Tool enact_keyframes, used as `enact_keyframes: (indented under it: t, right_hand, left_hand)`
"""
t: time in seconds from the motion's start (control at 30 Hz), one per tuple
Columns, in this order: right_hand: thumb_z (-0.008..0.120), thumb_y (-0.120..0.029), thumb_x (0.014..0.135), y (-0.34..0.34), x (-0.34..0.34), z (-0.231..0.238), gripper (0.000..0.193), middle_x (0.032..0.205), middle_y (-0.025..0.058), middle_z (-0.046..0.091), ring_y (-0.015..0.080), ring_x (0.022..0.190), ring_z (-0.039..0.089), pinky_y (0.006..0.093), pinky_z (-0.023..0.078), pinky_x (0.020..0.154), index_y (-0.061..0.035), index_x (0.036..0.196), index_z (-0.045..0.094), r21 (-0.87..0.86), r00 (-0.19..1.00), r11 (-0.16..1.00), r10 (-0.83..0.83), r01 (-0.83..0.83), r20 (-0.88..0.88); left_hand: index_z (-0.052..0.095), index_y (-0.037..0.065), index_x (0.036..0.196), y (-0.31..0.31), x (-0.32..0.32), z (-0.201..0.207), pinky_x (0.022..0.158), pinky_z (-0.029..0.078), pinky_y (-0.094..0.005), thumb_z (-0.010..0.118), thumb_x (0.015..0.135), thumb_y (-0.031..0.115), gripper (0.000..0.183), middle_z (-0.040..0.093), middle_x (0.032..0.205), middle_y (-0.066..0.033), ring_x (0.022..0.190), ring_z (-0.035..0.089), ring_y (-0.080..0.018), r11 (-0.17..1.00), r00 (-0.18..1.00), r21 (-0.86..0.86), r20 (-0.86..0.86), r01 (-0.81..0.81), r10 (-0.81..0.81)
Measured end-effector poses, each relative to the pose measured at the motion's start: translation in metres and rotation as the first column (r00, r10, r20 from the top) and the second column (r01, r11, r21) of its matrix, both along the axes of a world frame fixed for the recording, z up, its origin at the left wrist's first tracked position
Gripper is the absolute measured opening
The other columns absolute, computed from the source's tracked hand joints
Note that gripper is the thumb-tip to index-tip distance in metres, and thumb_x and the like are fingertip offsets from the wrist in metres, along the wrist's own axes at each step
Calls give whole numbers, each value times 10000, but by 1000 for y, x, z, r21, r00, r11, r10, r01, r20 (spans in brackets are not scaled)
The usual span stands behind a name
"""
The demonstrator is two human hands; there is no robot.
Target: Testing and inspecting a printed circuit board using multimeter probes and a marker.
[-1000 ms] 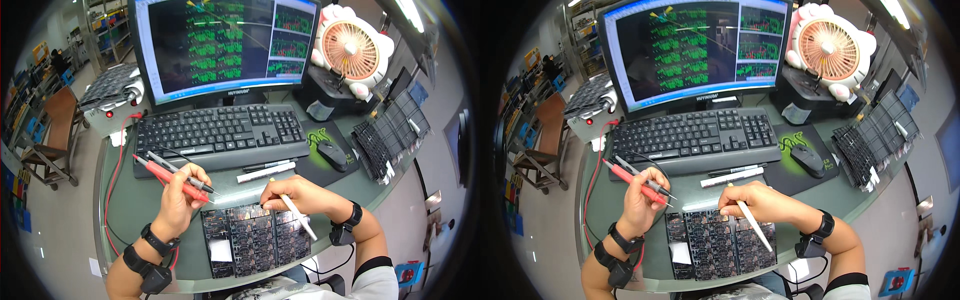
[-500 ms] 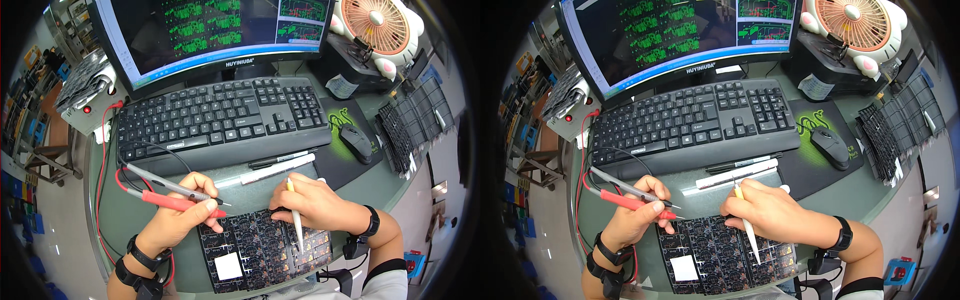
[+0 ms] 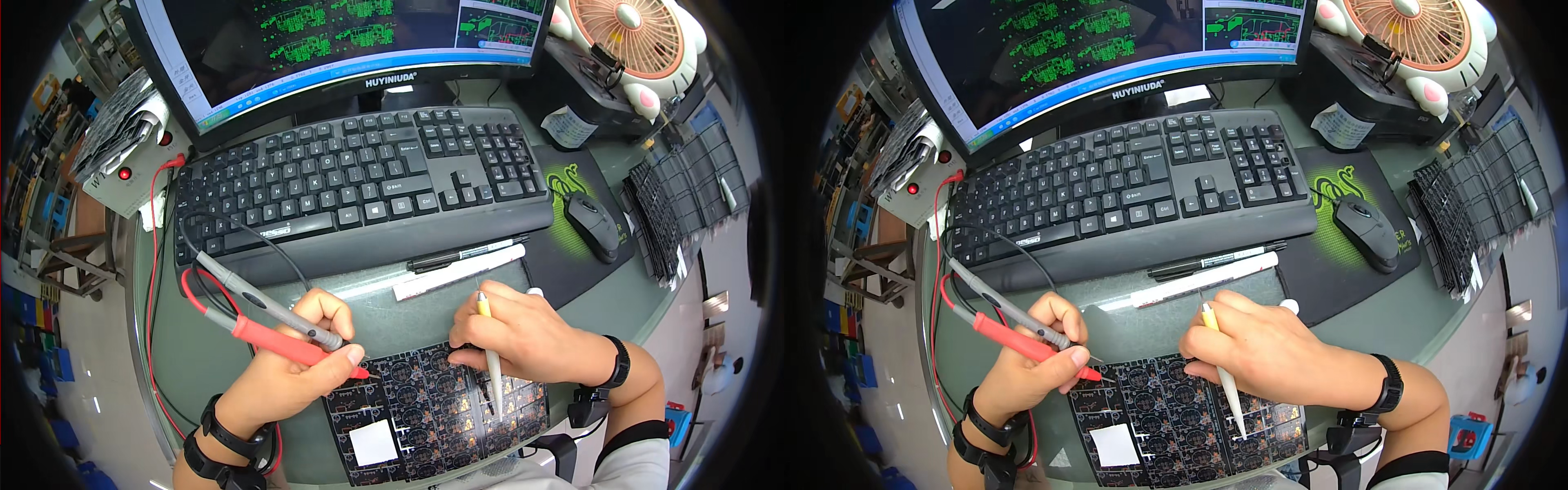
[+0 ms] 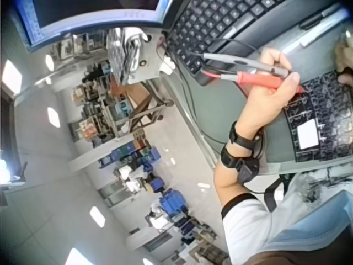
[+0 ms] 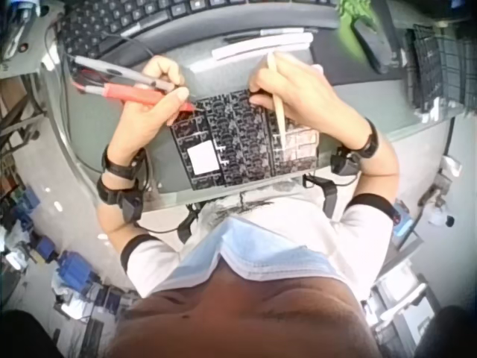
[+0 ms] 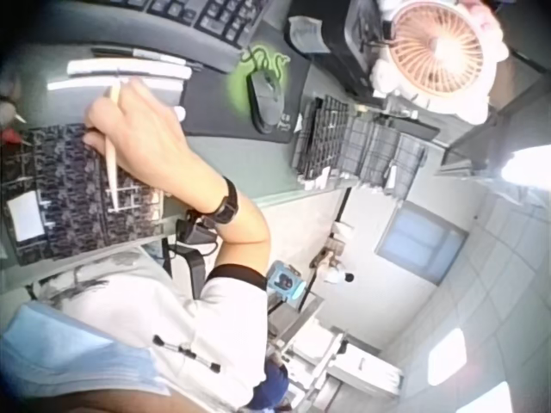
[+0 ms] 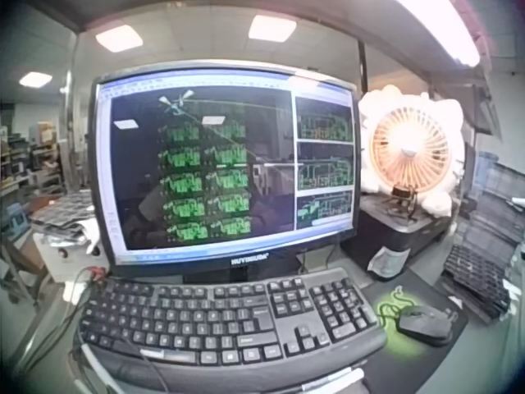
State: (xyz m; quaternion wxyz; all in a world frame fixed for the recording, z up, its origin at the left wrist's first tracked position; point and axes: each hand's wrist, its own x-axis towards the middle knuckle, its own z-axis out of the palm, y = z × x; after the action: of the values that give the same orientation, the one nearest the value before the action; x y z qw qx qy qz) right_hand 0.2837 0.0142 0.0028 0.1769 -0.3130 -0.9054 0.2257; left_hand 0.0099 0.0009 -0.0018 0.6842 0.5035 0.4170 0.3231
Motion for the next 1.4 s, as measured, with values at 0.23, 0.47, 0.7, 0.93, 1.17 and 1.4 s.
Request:
enact_keyframes:
  t: [0.23, 0.47, 0.7, 0.93, 1.17, 1.4]
  right_hand:
    - [712, -189, 772, 1, 1, 1, 211, 807, 21, 508, 211, 778, 535, 322, 468, 552, -133, 873, 535, 28, 1000, 1000, 13, -13, 3]
    - [702, -268, 769, 1, 5, 17, 221, 872, -15, 565, 176, 805, 552, 317, 460, 640, -140, 849, 540, 329, 995, 944, -14, -18, 94]
    - [583, -126, 754, 20, 14, 14, 151, 837, 5, 592, 177, 773, 587, 317, 452, 648, -115, 904, 579, 496, 938, 865, -229, 72, 262]
    - [709, -35, 751, 13, 5, 53, 351, 832, 38, 619, 147, 717, 621, 271, 504, 628, -71, 1081, 594, 37, 960, 975, -211, 221, -182]
    - [682, -46, 849, -14, -39, 45, 217, 840, 63, 590, 103, 719, 625, 228, 537, 618, -32, 957, 494, -672, 614, 705, -431, -227, -661]
    - [710, -94, 840, -20, -43, 43, 205, 759, 60, 628, 80, 581, 600, 196, 475, 487, -14, 926, 542, -764, 772, 612, -380, -203, -510]
  left_hand:
    - [457, 60, 918, 0, 6, 8, 518, 412, -176, 681, 851, 108, 239, 519, 774, 8, 600, 542, -28, 999, 999, -24, -1, -41, 41]
    - [461, 58, 897, -6, 8, 7, 520, 412, -186, 672, 853, 103, 220, 535, 737, 9, 593, 539, -29, 999, 995, 40, -95, 24, -20]
    - [453, 67, 884, -6, 8, 8, 522, 390, -189, 645, 859, 94, 195, 482, 723, 37, 595, 497, -19, 991, 985, 100, -159, 85, -68]
    - [626, 36, 866, -10, -1, 18, 603, 435, -223, 484, 930, 307, 313, 597, 884, -30, 683, 544, -72, 993, 991, 77, -100, 94, -87]
    - [686, 12, 929, -27, 6, 25, 849, 372, -323, 439, 917, 270, 358, 499, 1000, -103, 915, 466, -206, 846, 853, 208, 79, 491, -515]
    - [699, -17, 796, -29, 10, 38, 691, 369, -325, 436, 872, 331, 443, 535, 809, -105, 743, 457, -192, 846, 894, 311, -25, 433, -448]
